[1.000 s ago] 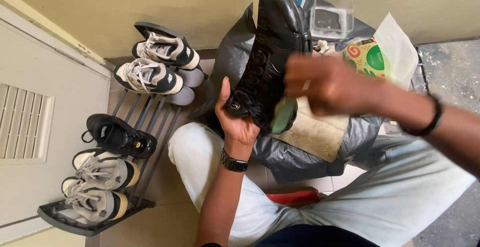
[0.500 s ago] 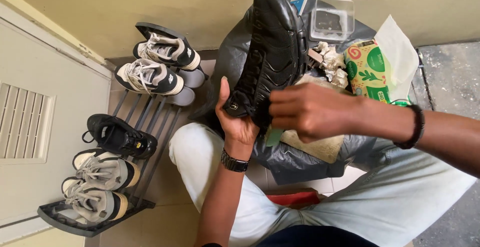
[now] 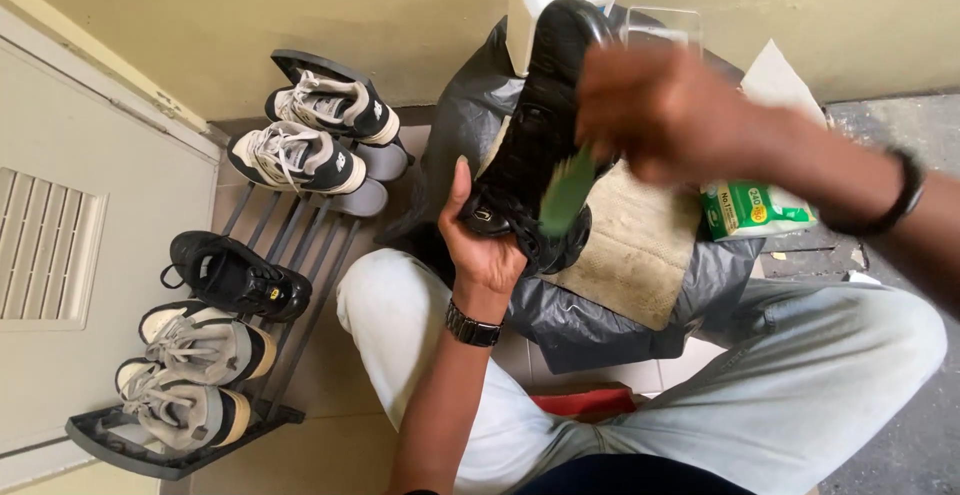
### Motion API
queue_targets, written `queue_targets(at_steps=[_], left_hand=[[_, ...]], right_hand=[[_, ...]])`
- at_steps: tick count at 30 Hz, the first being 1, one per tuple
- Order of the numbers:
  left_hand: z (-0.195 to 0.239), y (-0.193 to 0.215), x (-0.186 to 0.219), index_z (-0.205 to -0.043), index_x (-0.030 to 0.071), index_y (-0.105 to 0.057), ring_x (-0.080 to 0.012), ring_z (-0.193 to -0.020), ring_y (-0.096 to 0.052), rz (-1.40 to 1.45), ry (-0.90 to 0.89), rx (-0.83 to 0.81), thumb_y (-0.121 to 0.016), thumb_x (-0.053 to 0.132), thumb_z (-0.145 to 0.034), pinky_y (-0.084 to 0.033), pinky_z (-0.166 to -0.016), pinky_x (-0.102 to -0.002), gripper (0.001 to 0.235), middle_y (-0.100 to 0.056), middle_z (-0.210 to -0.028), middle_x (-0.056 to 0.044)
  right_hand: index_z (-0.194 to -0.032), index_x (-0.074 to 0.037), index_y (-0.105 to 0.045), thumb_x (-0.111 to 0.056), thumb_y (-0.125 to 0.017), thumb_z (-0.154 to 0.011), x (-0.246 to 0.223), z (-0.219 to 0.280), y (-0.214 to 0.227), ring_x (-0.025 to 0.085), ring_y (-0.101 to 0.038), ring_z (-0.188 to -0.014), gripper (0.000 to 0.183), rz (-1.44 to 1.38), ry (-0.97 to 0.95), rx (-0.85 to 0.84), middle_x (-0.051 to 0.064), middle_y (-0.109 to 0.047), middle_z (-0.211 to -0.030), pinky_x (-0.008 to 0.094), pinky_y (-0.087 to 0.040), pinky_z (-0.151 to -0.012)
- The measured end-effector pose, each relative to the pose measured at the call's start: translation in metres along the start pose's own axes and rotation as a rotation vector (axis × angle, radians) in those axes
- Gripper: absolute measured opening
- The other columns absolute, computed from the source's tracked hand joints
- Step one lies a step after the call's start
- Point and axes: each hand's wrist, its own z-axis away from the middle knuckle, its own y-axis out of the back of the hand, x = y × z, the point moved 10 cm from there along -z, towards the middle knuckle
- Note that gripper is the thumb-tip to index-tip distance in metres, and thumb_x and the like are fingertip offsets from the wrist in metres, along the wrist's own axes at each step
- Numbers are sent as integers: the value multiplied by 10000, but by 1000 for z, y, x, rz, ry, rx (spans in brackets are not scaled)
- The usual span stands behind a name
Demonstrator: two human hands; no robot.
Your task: Cleaning a black sneaker using wet wipes and a small brush while sitting on the floor.
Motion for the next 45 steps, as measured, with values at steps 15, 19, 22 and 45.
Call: queue_targets(at_steps=[15,19,22,45], left_hand=[[2,-3,-7,-1535,-71,-428,-397,-1440,-474,-83,41,-12,-537,441,-1100,-381,-1258,-506,681,-490,-1526,-274],[-2,13,5,-1446,-91,-517,-393,-1399,-512,-151,-71,56,-564,395,-1082,-386,-1241,-521,609,-541,-1469,-268],[-1,50,18,-1449,-26,-551,-452,-1360,-517,-188,-136,260,-615,445,-1015,-392,-1166,-634,643,-552,-1449,-298],[21,4,74,-1496,33,-499,-390,-1411,-488,-258,-468,306,-614,415,-969,-358,-1223,-602,660,-517,-1514,-223]], right_hand=[[-819,6,-714,235,-705,-756,62,26,49,249,-574,-716,238,8,-254,-2,108,-612,-792,364,-405,-639],[-799,18,-682,169,-498,-550,10,24,-7,291,-590,-760,343,-30,-108,-2,132,-615,-853,385,-472,-571],[-618,-38,-594,17,-642,-719,-16,39,-45,326,-563,-667,124,-32,90,6,63,-546,-670,424,-524,-594],[-1009,-58,-632,-278,-822,-993,72,258,-108,498,-652,-777,291,333,-1261,429,189,-622,-867,586,-507,-673]])
